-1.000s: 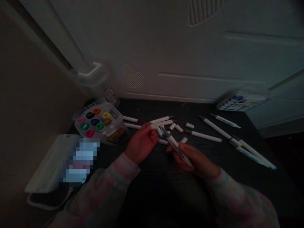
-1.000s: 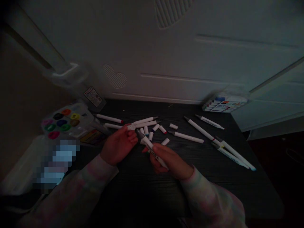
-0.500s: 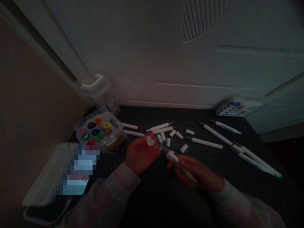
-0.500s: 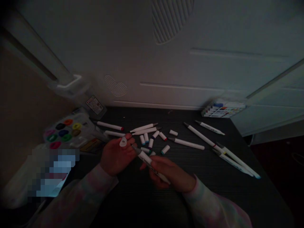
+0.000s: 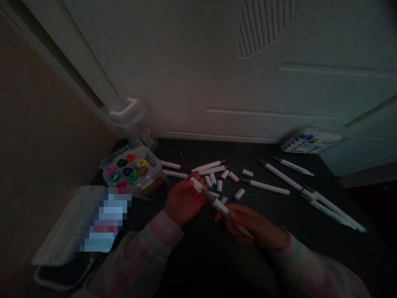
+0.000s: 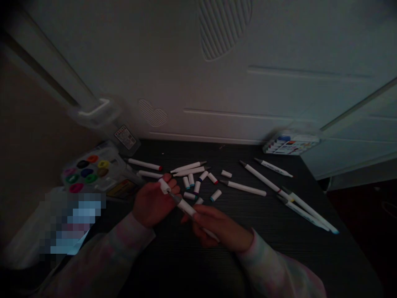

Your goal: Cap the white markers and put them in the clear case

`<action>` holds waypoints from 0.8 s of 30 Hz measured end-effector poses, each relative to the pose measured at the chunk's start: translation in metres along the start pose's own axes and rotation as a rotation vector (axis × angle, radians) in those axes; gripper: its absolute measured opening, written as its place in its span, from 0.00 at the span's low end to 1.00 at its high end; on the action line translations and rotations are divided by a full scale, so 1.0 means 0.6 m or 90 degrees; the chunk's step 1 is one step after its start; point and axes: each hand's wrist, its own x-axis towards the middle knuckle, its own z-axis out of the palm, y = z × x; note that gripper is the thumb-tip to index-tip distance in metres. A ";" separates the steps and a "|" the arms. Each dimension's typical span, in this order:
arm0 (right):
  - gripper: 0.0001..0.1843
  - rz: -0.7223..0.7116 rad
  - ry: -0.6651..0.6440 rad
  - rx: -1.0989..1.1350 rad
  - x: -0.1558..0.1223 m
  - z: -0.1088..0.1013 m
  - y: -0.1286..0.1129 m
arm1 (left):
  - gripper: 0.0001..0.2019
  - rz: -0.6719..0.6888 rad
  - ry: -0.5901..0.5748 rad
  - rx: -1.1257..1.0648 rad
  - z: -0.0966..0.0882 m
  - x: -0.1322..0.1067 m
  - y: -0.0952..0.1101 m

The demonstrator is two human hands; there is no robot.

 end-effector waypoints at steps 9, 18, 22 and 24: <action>0.19 0.017 0.020 0.009 0.003 0.005 0.004 | 0.05 0.037 -0.101 0.120 -0.002 -0.004 0.004; 0.15 -0.062 0.039 -0.080 0.007 0.008 0.009 | 0.10 0.044 -0.077 0.239 -0.002 -0.008 -0.004; 0.13 -0.107 0.061 -0.120 0.013 0.023 0.012 | 0.10 0.048 -0.117 0.306 0.010 -0.020 -0.009; 0.12 -0.139 0.085 -0.120 0.014 0.031 0.016 | 0.10 0.060 -0.151 0.330 0.015 -0.027 -0.012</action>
